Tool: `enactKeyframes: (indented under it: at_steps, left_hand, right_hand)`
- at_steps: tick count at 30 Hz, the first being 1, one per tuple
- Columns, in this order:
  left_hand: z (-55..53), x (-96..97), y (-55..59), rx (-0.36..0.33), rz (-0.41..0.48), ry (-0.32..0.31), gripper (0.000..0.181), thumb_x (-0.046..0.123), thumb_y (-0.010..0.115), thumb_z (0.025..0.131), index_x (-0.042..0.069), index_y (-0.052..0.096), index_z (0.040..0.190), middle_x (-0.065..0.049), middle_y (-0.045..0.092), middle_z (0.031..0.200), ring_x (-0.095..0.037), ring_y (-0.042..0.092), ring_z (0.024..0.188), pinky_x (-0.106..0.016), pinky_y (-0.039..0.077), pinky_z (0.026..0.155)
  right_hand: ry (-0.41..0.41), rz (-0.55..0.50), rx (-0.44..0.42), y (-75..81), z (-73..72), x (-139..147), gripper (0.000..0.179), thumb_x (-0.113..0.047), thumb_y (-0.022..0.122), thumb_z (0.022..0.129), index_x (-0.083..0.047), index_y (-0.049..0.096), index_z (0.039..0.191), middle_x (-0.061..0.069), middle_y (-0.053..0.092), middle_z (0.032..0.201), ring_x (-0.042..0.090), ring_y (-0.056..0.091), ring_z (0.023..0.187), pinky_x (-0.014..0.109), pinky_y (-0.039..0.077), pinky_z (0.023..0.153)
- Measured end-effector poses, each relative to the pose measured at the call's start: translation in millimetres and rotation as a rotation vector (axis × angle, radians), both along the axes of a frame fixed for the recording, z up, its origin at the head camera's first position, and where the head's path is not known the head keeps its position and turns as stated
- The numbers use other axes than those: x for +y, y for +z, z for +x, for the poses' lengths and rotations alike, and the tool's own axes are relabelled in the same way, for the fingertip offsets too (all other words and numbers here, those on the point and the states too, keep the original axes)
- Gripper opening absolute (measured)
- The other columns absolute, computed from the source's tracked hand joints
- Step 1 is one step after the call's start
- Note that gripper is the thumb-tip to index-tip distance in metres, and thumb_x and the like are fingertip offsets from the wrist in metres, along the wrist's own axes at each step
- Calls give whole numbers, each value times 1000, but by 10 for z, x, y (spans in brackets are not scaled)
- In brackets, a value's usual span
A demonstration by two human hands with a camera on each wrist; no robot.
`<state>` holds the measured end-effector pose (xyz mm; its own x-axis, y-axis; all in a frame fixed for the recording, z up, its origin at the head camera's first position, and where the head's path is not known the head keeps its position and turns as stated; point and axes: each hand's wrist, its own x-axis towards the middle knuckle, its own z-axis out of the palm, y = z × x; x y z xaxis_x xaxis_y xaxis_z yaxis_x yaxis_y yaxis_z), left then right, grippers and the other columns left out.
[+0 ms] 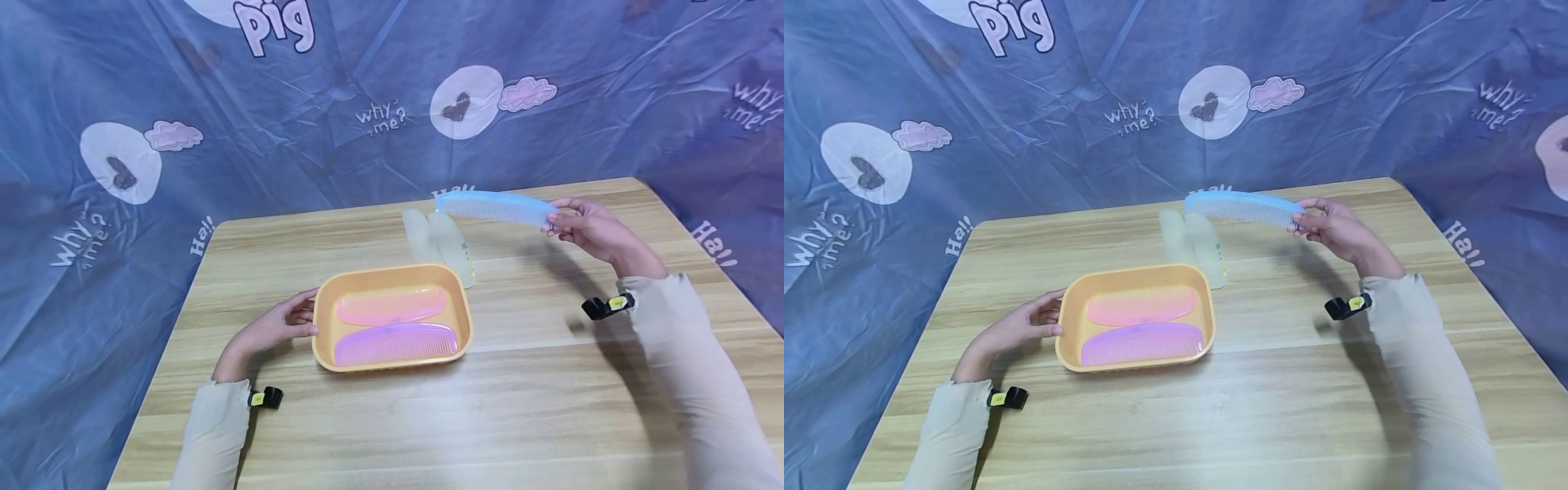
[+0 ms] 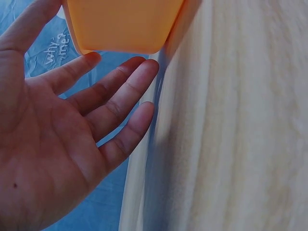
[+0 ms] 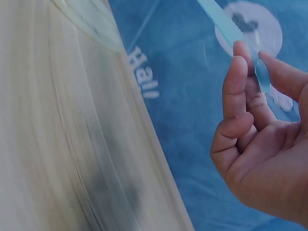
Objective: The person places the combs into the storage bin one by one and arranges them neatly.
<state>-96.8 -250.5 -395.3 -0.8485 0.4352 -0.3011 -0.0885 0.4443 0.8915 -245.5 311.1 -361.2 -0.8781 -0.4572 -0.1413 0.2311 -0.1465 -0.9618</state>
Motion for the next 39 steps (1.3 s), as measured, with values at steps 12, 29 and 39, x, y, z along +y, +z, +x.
enactKeyframes:
  at_steps: [12,29,39]
  left_hand:
    - [8,-4,-14,22,-12,-5,79,19,67,91,2,20,153,-27,47,138,-38,51,124,-18,46,94]
    - [19,-10,-34,22,1,-5,80,18,68,91,1,20,153,-28,46,139,-40,50,125,-17,46,94]
    - [31,-4,-14,18,21,-16,80,18,67,92,1,19,153,-29,44,141,-42,48,127,-19,46,94]
  right_hand:
    - [104,-62,-12,64,251,-337,16,2,48,98,-8,56,108,3,68,89,10,66,76,19,48,64]
    - [216,-13,-18,171,597,-759,16,-1,52,97,-8,52,111,2,73,84,7,63,70,19,51,65]
    - [257,50,-58,141,701,-962,19,-1,57,94,-9,50,111,-2,73,83,6,66,73,19,51,66]
